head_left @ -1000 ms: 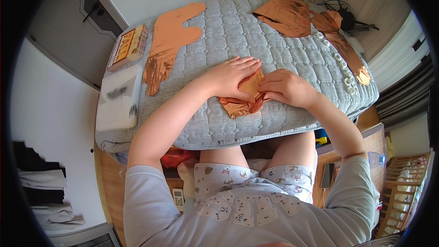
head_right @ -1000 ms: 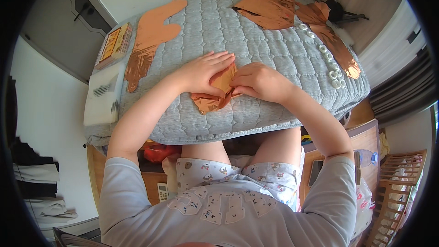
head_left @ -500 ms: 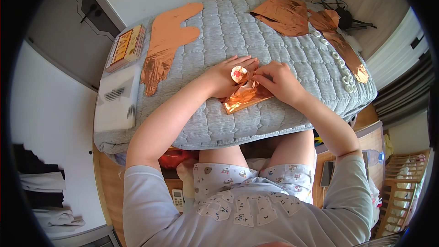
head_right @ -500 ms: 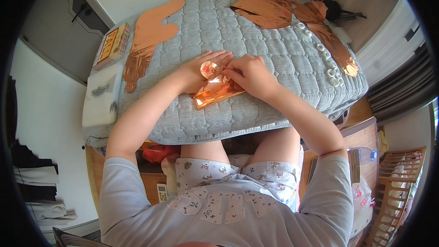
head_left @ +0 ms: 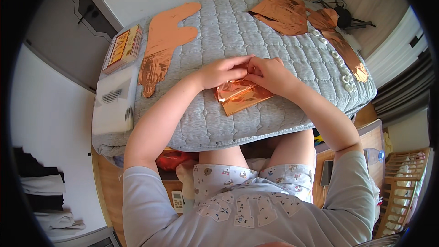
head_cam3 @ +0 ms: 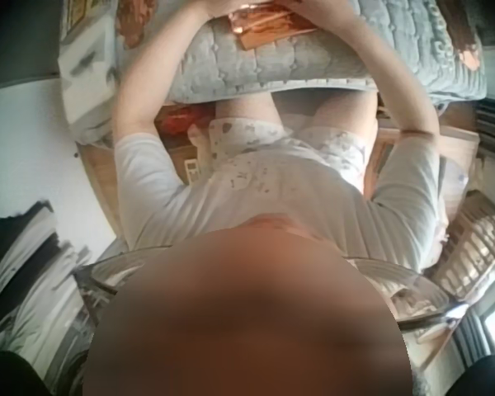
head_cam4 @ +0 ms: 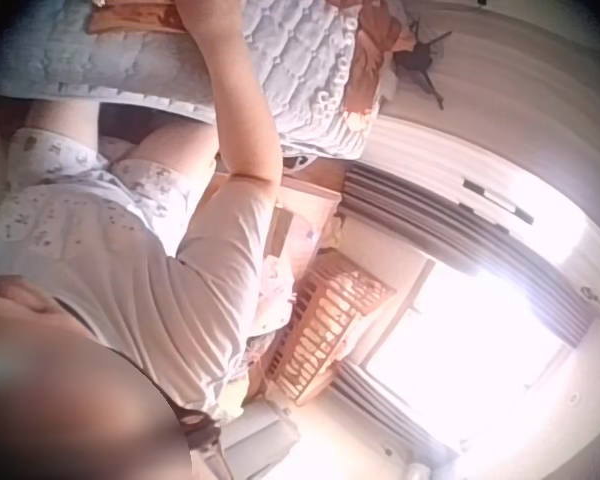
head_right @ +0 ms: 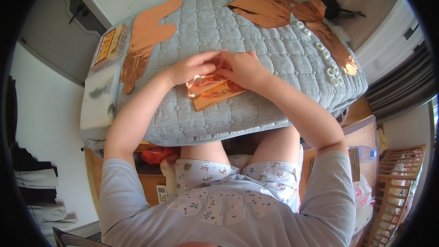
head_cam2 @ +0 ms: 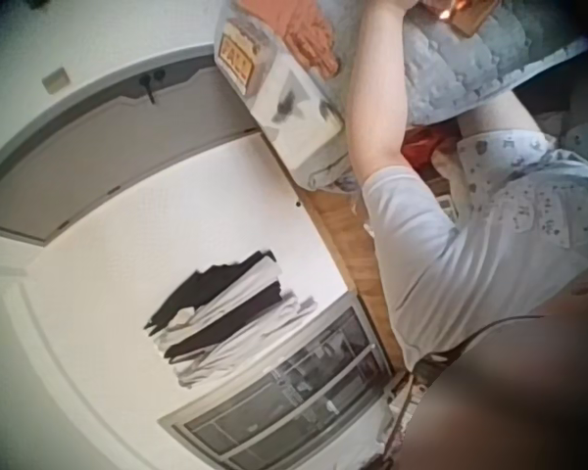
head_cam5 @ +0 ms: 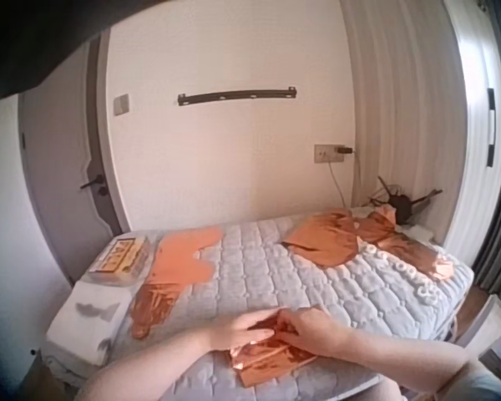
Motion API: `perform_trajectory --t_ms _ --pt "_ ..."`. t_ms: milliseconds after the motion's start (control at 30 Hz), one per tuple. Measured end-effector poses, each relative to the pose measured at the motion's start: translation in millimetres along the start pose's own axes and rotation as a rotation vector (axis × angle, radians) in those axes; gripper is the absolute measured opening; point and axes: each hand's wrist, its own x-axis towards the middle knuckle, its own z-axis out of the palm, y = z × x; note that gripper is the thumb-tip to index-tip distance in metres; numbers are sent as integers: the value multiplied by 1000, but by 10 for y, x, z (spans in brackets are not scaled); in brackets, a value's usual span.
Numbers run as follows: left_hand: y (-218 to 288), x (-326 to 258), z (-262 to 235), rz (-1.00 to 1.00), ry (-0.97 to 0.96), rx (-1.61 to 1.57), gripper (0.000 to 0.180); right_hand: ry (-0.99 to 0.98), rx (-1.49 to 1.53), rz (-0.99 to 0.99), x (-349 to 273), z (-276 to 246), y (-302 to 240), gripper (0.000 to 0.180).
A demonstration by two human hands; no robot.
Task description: The person flattens and folds a foil balloon by hand, places the folded balloon onto a cardboard packaging card, and holds up the packaged item.
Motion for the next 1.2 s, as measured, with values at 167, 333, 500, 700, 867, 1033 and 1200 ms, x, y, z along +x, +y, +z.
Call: perform_trajectory --t_ms 167,333,500,700,867,1033,1200 --pt "15 15 -10 129 -21 602 56 -125 223 183 41 -134 -105 27" --pt "-30 -31 64 136 2 844 55 20 379 251 -198 -250 -189 23" --pt "-8 3 109 129 24 813 55 175 2 -298 -560 -4 -297 29" --pt "2 -69 130 131 -3 836 60 102 -175 -202 -713 127 -429 40" --pt "-2 -208 417 11 221 913 54 63 -34 -253 -701 -16 -250 37" --pt "69 -191 930 -232 471 989 56 164 212 -232 -580 -67 -175 27" --pt "129 -77 1162 -385 641 1008 57 94 59 -137 -494 -34 -117 20"
